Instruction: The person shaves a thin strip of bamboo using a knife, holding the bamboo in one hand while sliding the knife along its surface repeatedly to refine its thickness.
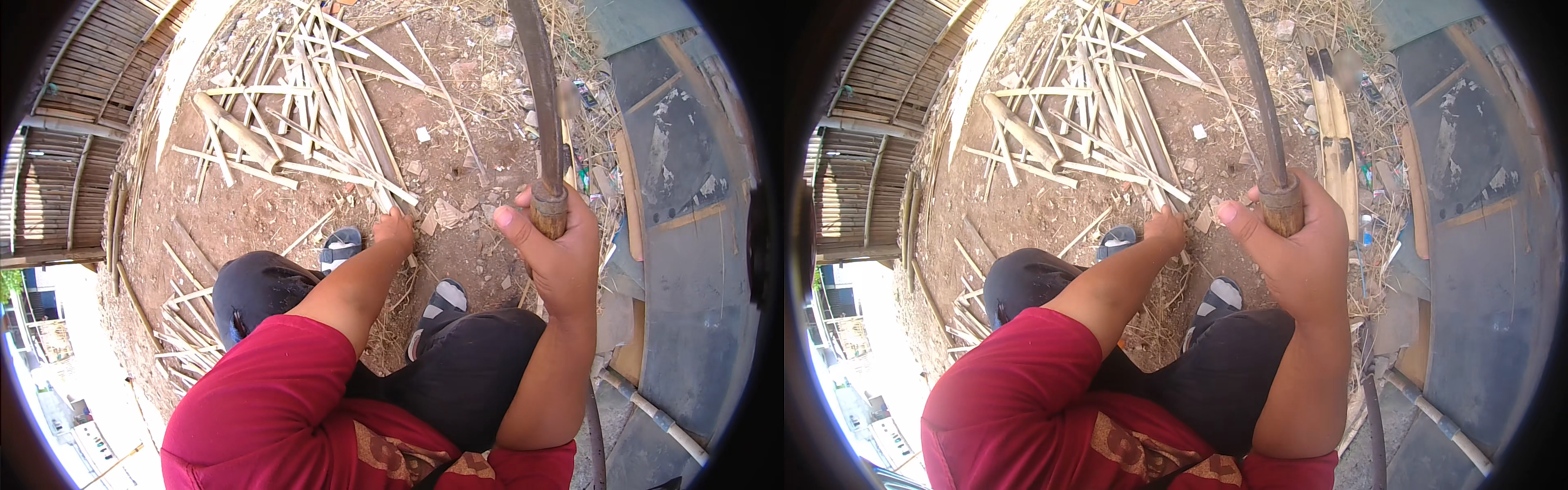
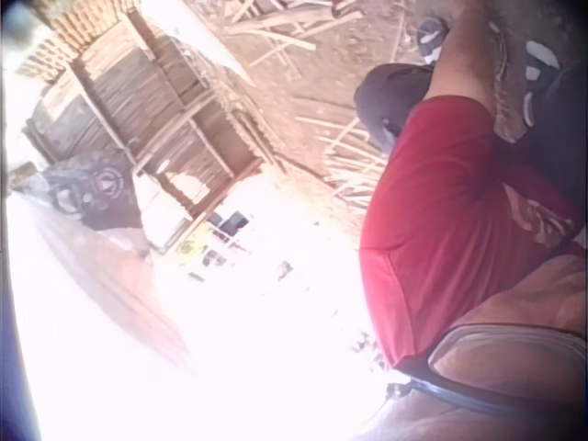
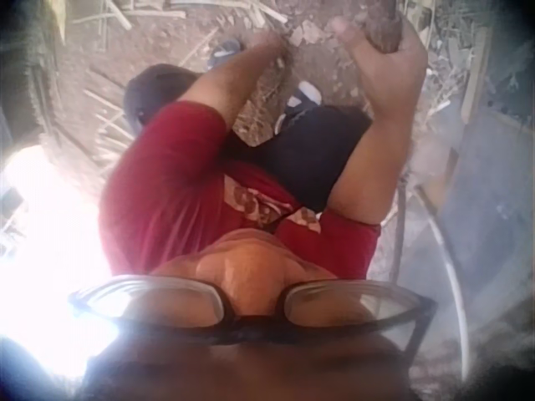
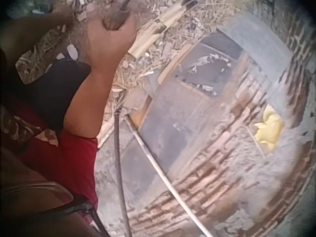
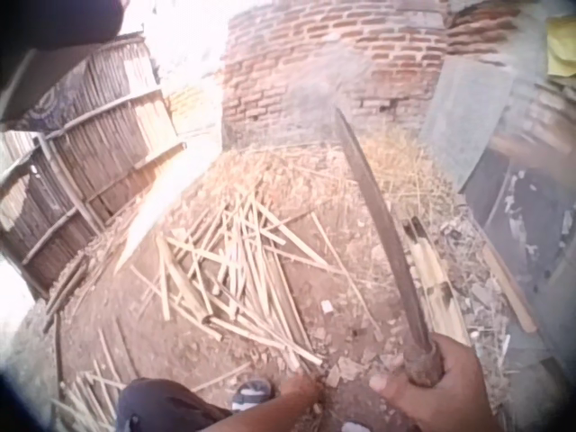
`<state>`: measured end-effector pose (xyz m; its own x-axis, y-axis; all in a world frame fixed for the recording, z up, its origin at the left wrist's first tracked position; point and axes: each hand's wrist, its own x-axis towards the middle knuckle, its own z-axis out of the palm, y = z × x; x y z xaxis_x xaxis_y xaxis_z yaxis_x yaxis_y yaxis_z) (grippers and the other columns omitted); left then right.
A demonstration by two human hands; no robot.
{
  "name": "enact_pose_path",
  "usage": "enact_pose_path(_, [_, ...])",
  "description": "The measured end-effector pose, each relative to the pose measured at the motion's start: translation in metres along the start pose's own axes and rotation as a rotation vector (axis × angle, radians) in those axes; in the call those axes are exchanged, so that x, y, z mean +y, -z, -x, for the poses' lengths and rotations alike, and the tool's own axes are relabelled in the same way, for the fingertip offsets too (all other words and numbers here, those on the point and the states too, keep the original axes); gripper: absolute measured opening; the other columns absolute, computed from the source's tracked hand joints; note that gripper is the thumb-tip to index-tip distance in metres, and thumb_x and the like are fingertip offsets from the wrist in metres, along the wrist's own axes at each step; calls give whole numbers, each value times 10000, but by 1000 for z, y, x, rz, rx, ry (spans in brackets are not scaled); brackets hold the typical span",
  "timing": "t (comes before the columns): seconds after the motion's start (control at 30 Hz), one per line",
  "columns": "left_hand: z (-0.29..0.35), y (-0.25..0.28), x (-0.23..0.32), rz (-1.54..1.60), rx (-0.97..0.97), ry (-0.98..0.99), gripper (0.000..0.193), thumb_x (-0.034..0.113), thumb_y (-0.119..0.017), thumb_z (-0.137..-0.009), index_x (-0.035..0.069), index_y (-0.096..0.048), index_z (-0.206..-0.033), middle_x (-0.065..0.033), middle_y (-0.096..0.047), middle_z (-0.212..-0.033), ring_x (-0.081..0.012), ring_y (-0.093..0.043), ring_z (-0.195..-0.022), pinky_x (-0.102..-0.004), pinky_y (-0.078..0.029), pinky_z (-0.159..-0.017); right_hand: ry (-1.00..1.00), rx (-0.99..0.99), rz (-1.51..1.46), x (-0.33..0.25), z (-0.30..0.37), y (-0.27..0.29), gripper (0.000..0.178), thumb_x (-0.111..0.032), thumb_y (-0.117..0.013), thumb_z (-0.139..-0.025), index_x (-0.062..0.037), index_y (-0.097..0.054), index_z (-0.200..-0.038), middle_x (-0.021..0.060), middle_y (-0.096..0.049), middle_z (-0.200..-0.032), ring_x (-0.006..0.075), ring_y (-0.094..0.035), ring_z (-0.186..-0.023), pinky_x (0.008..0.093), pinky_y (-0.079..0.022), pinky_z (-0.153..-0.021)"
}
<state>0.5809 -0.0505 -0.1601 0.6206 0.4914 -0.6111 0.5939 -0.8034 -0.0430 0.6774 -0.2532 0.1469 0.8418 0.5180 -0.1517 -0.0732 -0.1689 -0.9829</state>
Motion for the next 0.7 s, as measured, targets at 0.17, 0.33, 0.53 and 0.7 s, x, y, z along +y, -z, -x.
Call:
enact_pose_path(0.17, [25,16,-9,129,54,8,435,212,-669,-906,70,-587,-1309,-169,-466,-1343,-359,-573,-1225,-449,-537,-986,-6,30,4,-1,2,1,372,-239,-882,-795,-27,-644,-988,-7,-625,-801,80,-573,-728,253,-471,-668])
enact_pose_path(0.33, [76,89,-16,168,86,8,426,155,-629,-886,-41,-588,-1263,-257,-482,-1307,-376,-598,-1202,-441,-529,-1002,45,11,-8,-8,4,-4,381,-273,-873,-804,-28,-644,-985,1,-629,-797,97,-595,-743,261,-479,-683])
enact_pose_path(0.53, [130,163,-46,59,284,-14,363,110,-600,-878,-58,-630,-1199,-296,-562,-1273,-414,-648,-1136,-459,-547,-971,122,-8,79,-2,7,-3,384,-291,-840,-830,-8,-673,-1029,31,-676,-826,119,-611,-741,293,-494,-696])
enact_pose_path(0.7, [199,227,-87,91,601,27,250,39,-545,-893,-38,-631,-1114,-320,-585,-1210,-472,-662,-1055,-508,-553,-924,122,-36,140,-4,14,-1,426,-278,-835,-819,25,-689,-1081,93,-712,-889,177,-649,-785,338,-515,-741])
